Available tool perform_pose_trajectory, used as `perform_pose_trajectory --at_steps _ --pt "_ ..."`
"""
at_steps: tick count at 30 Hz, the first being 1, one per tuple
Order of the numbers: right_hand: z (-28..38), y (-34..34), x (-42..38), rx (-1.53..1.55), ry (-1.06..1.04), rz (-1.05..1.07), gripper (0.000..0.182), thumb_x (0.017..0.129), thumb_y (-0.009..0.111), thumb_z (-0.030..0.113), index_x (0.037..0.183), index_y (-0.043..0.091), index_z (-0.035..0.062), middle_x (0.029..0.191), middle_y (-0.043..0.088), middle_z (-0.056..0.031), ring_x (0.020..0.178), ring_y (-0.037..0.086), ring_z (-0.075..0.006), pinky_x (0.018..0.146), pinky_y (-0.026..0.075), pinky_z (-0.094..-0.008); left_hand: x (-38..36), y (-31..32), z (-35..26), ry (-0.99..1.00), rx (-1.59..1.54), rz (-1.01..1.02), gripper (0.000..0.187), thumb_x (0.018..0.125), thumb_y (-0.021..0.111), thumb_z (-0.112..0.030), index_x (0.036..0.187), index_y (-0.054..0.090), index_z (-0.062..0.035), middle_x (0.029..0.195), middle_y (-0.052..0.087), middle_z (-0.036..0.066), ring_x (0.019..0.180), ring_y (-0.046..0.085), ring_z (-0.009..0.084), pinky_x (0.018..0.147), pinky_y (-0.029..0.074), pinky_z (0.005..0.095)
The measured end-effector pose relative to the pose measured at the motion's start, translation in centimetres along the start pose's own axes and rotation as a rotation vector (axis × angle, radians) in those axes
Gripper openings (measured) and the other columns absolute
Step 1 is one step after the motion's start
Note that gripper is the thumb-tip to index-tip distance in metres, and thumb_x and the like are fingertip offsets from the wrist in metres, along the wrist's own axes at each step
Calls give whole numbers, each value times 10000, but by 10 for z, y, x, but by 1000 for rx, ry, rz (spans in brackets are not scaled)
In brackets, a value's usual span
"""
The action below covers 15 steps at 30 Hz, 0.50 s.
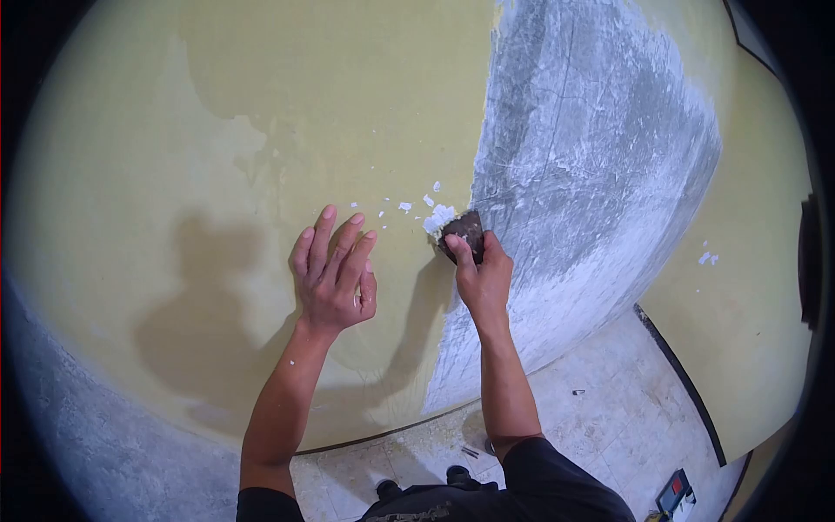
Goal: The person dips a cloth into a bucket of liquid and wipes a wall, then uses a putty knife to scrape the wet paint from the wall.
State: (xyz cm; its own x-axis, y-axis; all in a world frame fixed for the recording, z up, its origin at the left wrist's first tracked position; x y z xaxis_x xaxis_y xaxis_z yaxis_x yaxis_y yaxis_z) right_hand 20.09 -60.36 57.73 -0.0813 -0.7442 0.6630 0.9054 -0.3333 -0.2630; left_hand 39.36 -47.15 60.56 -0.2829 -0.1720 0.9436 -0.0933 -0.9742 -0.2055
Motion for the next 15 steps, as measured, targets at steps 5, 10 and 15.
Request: perform_pose_trajectory --at_steps 5,10,15 --pt "-24 7 -12 37 -17 17 465 874 746 426 807 536 16 629 612 -238 614 614 -470 534 460 -497 -10 9 -2 52 88 -16 380 878 539 -123 1249 576 -49 1323 639 112 1366 465 404 1177 201 480" --pt "22 11 1 -40 -122 60 468 874 740 439 839 517 29 627 621 -220 605 624 -454 512 466 -489 -12 10 -3 44 96 -56 361 887 526 -110 1242 547 -47 1304 650 114 1353 476 413 1164 218 490" --pt "18 17 -12 -16 -148 73 461 881 732 438 833 514 35 629 622 -210 594 624 -443 505 467 -475 -11 8 -3 58 106 -45 353 891 533 -113 1236 546 -39 1296 652 117 1340 486 418 1157 227 495"
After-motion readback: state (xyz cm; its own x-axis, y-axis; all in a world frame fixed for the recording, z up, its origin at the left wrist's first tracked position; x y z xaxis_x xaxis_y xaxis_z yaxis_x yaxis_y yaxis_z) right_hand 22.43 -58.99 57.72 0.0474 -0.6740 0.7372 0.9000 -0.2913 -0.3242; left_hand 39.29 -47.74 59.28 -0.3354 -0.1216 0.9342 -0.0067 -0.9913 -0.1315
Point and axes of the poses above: each hand's wrist, its own x-axis towards the middle knuckle, its own y-axis out of the palm, z = x × y, the point moved 8 cm from there along x, towards the middle knuckle
